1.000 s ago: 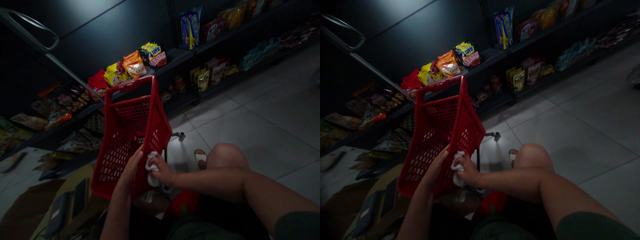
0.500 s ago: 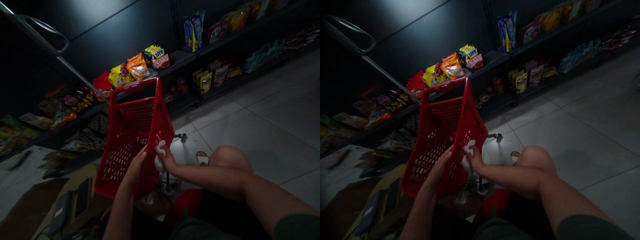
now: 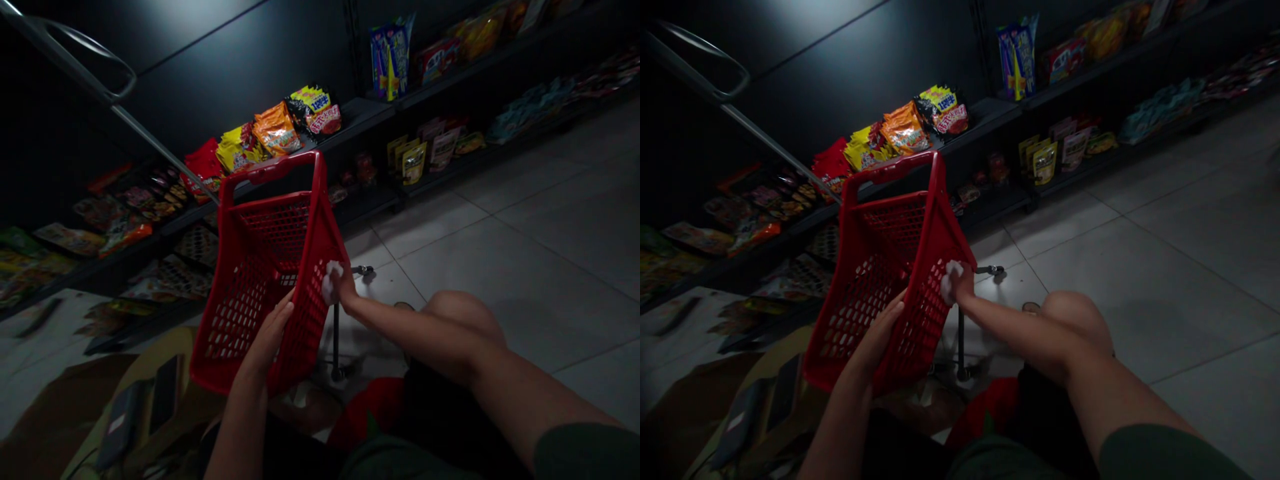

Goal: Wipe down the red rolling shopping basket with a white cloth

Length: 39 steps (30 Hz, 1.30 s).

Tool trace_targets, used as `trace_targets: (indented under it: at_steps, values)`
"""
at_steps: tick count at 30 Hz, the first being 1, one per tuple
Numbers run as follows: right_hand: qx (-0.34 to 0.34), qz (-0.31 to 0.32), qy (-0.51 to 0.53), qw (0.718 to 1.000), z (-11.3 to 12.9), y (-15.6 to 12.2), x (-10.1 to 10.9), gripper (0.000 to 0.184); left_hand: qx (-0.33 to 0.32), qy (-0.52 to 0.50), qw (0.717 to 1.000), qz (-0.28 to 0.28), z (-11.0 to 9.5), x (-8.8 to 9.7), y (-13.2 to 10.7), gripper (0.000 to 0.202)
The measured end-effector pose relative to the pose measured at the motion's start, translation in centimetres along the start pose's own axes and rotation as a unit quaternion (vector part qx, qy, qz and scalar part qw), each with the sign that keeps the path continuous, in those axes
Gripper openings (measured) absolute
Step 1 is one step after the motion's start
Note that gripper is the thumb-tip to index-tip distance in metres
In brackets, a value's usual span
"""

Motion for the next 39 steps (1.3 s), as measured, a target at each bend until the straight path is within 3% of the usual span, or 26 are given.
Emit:
trace_targets:
  at_steps: [1,3,5,7,8,10,12,14,16,20,22,24,26,29,31,34,37,39]
  values:
    - [-0.002,0.024,-0.004,1.000,-0.9,-2.3,-0.8,0.038,-0.002,-0.002,1.000,-0.001,-0.1,0.1,0.1,0.056]
    - [-0.009,0.139,0.003,0.990,-2.6,-6.4,-3.2,0.039,-0.002,-0.003,1.000,-0.003,0.0,0.3,0.2,0.057]
    - [-0.022,0.206,0.008,0.978,-3.4,-7.7,-4.0,0.034,0.001,0.000,1.000,-0.006,0.0,0.5,0.2,0.059]
    - [-0.031,0.156,-0.002,0.987,-3.0,-5.1,-2.3,0.025,0.001,0.004,1.000,-0.009,0.1,0.6,0.2,0.058]
    - [-0.032,0.093,-0.011,0.995,-2.4,-2.8,-0.8,0.020,0.001,0.005,1.000,-0.010,0.1,0.6,0.2,0.057]
    - [-0.034,0.025,-0.013,0.999,-1.1,1.7,1.2,0.023,0.002,0.006,1.000,-0.014,0.0,0.5,0.1,0.056]
    - [-0.044,0.008,-0.008,0.999,-0.6,4.7,1.8,0.026,0.004,0.010,1.000,-0.017,-0.1,0.3,0.1,0.056]
    - [-0.056,0.015,-0.003,0.998,-1.0,4.9,1.5,0.030,0.002,0.018,1.000,-0.019,-0.2,0.2,0.2,0.058]
    - [-0.070,0.034,0.000,0.997,-2.2,2.5,0.5,0.032,0.001,0.021,1.000,-0.018,-0.2,0.2,0.4,0.058]
    - [-0.123,0.105,-0.005,0.987,-5.4,-5.7,-1.6,0.030,-0.013,0.017,1.000,-0.011,-0.2,0.5,0.9,0.057]
    - [-0.151,0.145,0.000,0.978,-6.3,-8.5,-2.2,0.028,-0.020,0.013,1.000,-0.013,-0.1,0.7,1.1,0.056]
    - [-0.164,0.168,0.016,0.972,-5.8,-8.8,-2.5,0.028,-0.020,0.007,1.000,-0.019,0.0,0.8,1.1,0.056]
    - [-0.160,0.159,0.034,0.974,-4.1,-6.7,-2.3,0.029,-0.021,-0.004,1.000,-0.021,0.0,0.8,1.1,0.057]
    - [-0.120,0.111,0.057,0.985,-0.1,-2.4,-1.8,0.030,-0.031,-0.019,0.999,-0.022,0.0,0.5,1.1,0.056]
    - [-0.060,0.090,0.058,0.992,2.5,-1.8,-1.4,0.029,-0.038,-0.027,0.999,-0.023,0.0,0.2,1.3,0.055]
    - [0.072,0.110,0.010,0.991,4.8,-6.3,-0.9,0.022,-0.050,-0.039,0.998,-0.030,0.0,-0.1,1.8,0.057]
    - [0.184,0.229,-0.027,0.955,5.0,-13.8,-1.3,0.022,-0.062,-0.025,0.997,-0.047,-0.1,0.0,2.1,0.057]
    - [0.221,0.301,-0.028,0.927,5.0,-16.5,-1.5,0.025,-0.072,-0.011,0.995,-0.062,-0.2,0.2,2.2,0.055]
Point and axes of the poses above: each hand's wrist, its own y-axis towards the middle knuckle, its own x-axis out of the back of the hand, z = x × y, the point moved 8 cm from there along y, towards the middle knuckle, and after that the axes turned 14 degrees about -y, right-handed, at the moved point
